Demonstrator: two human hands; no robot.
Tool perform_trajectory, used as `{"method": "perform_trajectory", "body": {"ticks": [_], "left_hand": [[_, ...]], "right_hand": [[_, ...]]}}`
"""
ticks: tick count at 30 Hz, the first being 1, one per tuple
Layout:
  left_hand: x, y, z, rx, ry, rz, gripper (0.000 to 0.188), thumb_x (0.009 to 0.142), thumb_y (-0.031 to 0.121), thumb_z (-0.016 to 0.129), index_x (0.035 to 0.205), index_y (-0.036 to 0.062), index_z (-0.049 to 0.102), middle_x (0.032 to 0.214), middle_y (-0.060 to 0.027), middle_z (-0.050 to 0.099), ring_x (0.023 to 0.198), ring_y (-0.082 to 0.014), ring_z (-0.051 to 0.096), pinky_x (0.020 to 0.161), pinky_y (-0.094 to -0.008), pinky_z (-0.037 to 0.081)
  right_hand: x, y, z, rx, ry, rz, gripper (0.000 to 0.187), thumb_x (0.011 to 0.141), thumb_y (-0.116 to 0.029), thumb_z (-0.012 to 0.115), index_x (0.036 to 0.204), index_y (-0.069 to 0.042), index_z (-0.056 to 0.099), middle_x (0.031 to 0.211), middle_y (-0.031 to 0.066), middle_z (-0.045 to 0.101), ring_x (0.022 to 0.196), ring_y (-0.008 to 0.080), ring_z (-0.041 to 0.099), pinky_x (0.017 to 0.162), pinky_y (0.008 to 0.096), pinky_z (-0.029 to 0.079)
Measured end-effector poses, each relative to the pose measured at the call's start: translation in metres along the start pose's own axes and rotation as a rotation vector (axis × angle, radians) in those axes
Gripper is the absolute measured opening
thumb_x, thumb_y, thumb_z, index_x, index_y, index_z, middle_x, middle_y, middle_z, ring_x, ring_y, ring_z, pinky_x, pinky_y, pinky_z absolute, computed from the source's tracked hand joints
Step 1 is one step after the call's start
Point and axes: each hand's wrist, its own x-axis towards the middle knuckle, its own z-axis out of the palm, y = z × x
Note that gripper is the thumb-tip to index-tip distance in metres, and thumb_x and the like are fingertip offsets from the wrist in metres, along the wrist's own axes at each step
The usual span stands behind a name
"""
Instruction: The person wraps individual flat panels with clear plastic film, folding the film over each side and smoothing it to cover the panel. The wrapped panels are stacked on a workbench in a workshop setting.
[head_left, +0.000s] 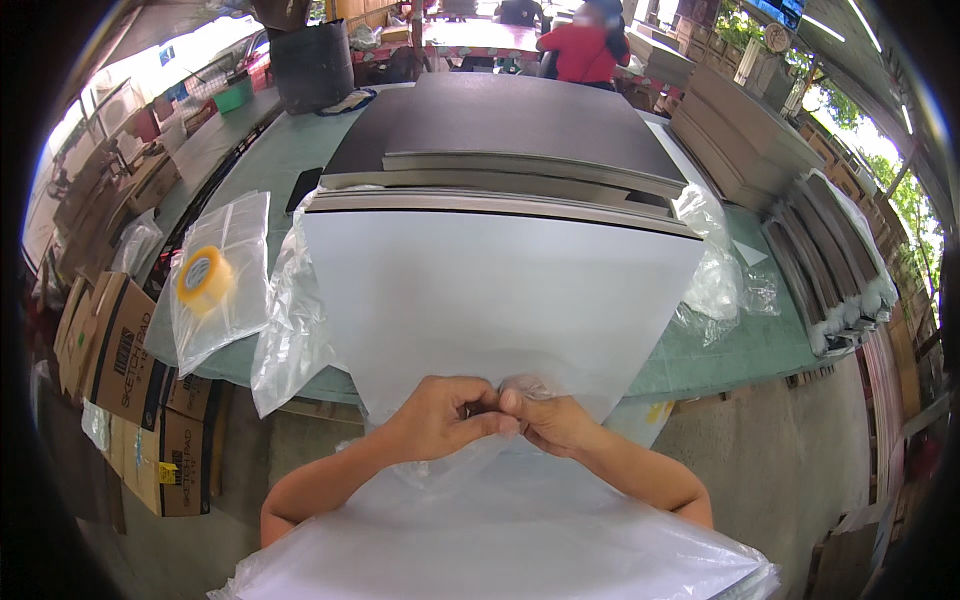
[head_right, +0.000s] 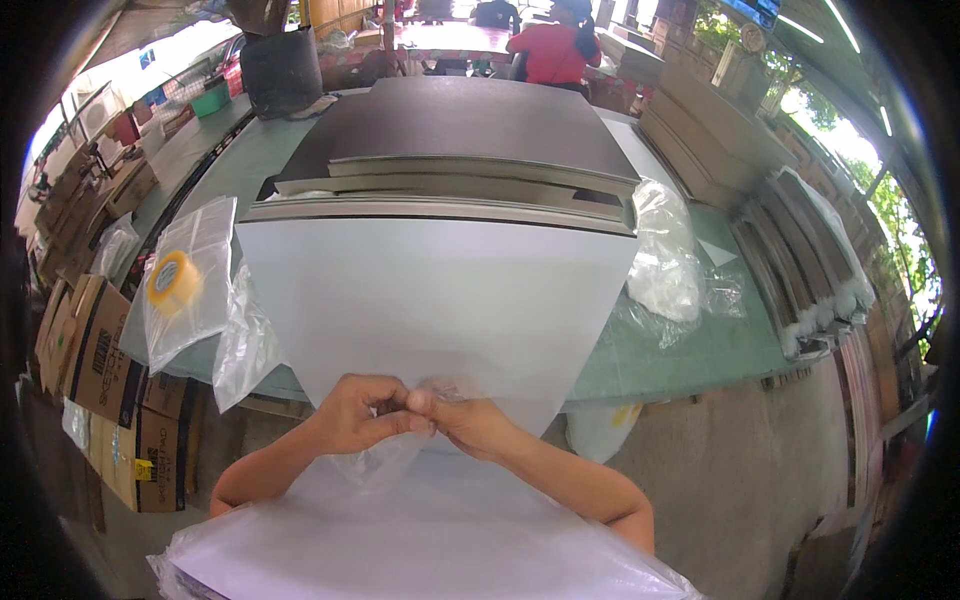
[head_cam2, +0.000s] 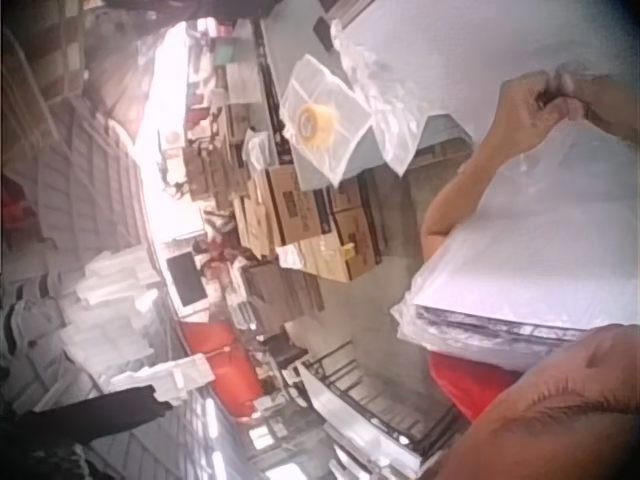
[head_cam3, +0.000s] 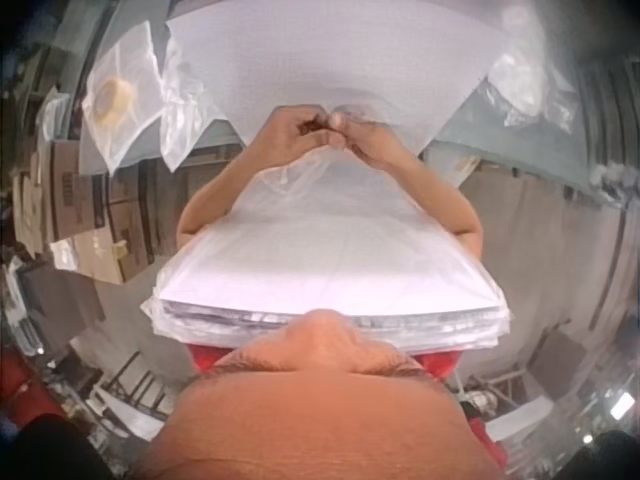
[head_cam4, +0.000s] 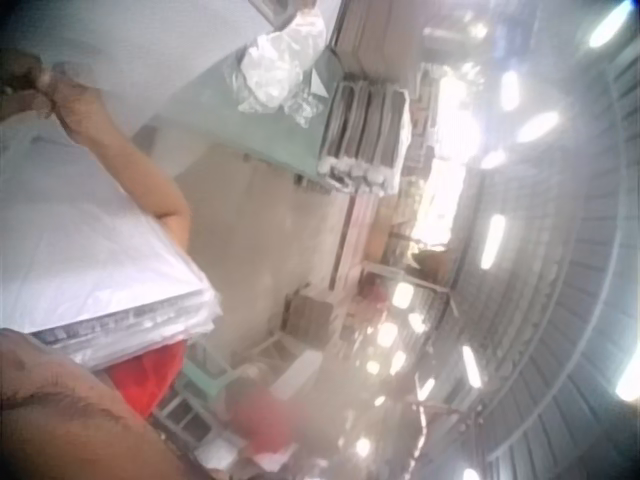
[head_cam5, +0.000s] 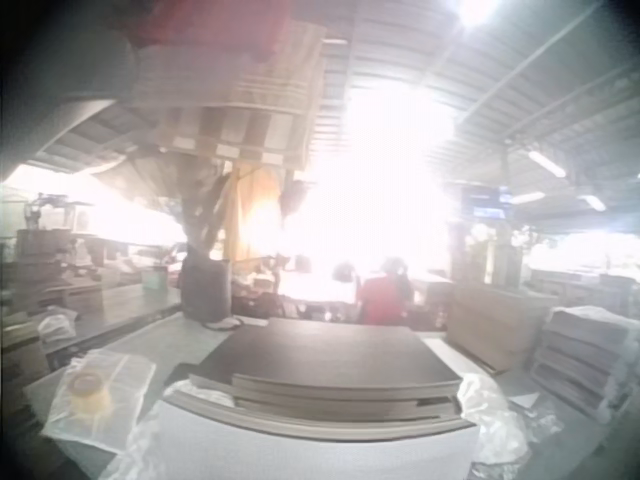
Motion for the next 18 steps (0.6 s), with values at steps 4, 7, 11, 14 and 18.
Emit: {"method": "perform_trajectory", "body": {"ticks": [4, 7, 11, 14, 18], "left_hand": [[-0.019, -0.052, -0.051, 0.251, 0.397, -0.069, 0.008, 0.07, -0.001, 0.055, 0.064, 0.002, 0.05, 0.061, -0.0016, 0.048, 0.057, -0.0093, 0.044, 0.049, -0.0248, 0.035], [-0.066, -0.068, -0.153, 0.218, 1.055, -0.194, 0.009, 0.075, 0.003, 0.054, 0.068, 0.004, 0.049, 0.061, 0.0016, 0.045, 0.057, -0.0063, 0.04, 0.054, -0.0203, 0.036], [-0.04, 0.024, -0.112, 0.455, 1.232, 0.494, 0.014, 0.079, 0.014, 0.055, 0.088, 0.006, 0.048, 0.077, 0.0014, 0.046, 0.065, -0.0061, 0.04, 0.06, -0.0199, 0.037], [-0.038, 0.032, -0.012, 0.572, 0.154, 0.407, 0.028, 0.081, 0.023, 0.05, 0.095, -0.0009, 0.053, 0.094, -0.0164, 0.055, 0.083, -0.0294, 0.053, 0.072, -0.0328, 0.041], [-0.015, 0.005, 0.022, 0.186, -0.339, 0.011, 0.03, 0.079, 0.026, 0.052, 0.091, -0.0022, 0.056, 0.085, -0.0161, 0.058, 0.075, -0.0301, 0.056, 0.065, -0.0337, 0.043]], "right_hand": [[-0.017, -0.019, -0.024, 0.273, -0.067, -0.093, 0.022, 0.078, -0.025, 0.059, 0.069, -0.006, 0.053, 0.063, 0.0014, 0.049, 0.059, 0.0121, 0.045, 0.058, 0.0252, 0.038], [-0.041, -0.032, -0.043, 0.1, -0.078, -0.132, 0.022, 0.078, -0.021, 0.059, 0.064, -0.007, 0.052, 0.061, 0.0008, 0.048, 0.059, 0.0123, 0.045, 0.058, 0.0258, 0.038], [-0.038, -0.039, -0.02, -0.458, -0.117, -0.046, 0.018, 0.072, -0.016, 0.066, 0.063, -0.007, 0.054, 0.072, 0.0035, 0.055, 0.068, 0.0128, 0.051, 0.064, 0.0279, 0.041], [-0.04, -0.063, 0.02, -0.409, -0.272, -0.512, 0.015, 0.07, -0.016, 0.068, 0.075, -0.005, 0.058, 0.089, 0.0075, 0.054, 0.084, 0.0155, 0.052, 0.077, 0.0286, 0.04], [-0.055, -0.09, 0.023, -0.541, -0.02, -0.854, 0.021, 0.068, -0.008, 0.067, 0.085, -0.004, 0.056, 0.111, 0.0106, 0.045, 0.101, 0.0178, 0.047, 0.085, 0.0325, 0.037]]}}
